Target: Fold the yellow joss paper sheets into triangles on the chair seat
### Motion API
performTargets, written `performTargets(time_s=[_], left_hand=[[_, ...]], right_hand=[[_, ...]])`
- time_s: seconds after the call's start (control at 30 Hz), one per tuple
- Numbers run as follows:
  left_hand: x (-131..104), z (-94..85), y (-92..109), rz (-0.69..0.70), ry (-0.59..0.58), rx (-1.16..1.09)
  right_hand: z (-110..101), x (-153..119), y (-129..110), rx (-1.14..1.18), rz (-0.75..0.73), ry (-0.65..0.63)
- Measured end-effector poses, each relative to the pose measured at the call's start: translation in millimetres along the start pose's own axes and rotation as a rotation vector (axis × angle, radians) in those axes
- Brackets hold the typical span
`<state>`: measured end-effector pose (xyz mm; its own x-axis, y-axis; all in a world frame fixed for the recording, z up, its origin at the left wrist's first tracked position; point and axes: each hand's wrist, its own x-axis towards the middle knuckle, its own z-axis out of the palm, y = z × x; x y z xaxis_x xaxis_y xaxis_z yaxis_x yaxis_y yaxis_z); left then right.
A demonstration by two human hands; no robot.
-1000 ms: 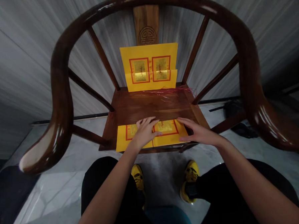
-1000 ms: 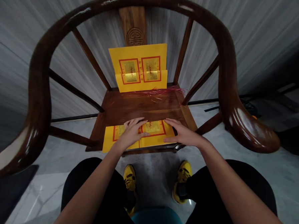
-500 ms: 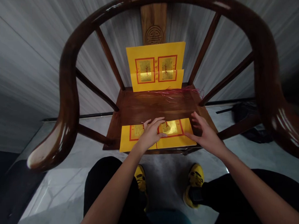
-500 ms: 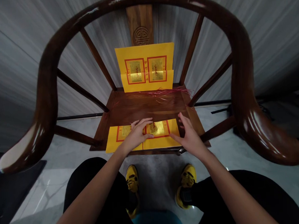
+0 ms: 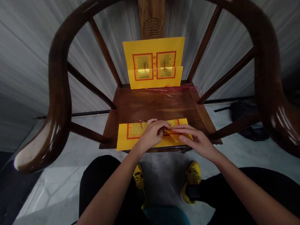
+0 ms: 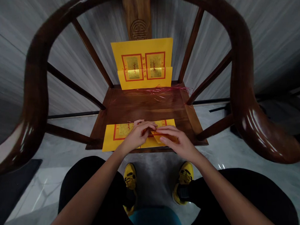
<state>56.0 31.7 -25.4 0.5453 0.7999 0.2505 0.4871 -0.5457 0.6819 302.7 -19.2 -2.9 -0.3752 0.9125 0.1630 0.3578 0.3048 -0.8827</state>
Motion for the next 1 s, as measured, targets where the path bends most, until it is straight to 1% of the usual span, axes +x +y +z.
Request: performTargets(time_s=[0.07,0.2,0.33,0.47,0.73,0.83,1.0], left_hand=[[-6,-3.1,0,0.028,-0.030,0.066],[-18,-6.6,2,0.080,-0.078,0.211],[-23,-3.6,4,0.068,-0.129,0.290],[-23,0.1,7,0.061,-0.163,0.349],[-22,4.0,4,0.038,-0.168,0.410],[-21,5.7,6,0.029,-0.171,0.411],[-18,12.0,5,0.034,-0.134,0.464]], right_hand=[[0,-2,3,-0.029,-0.014,-0.037],[8,-6,19,-0.222,-0.087,-0.096],[12,-4,31,-0.348,-0.127,-0.122],[7,-2,35,-0.374,-0.137,-0.167],[-6,-3,40,-0.410,-0.076,-0.130],[-4,-3,38,-0.424,-0.065,-0.120],[5,-4,36,-0.454,-0.062,-0.063]])
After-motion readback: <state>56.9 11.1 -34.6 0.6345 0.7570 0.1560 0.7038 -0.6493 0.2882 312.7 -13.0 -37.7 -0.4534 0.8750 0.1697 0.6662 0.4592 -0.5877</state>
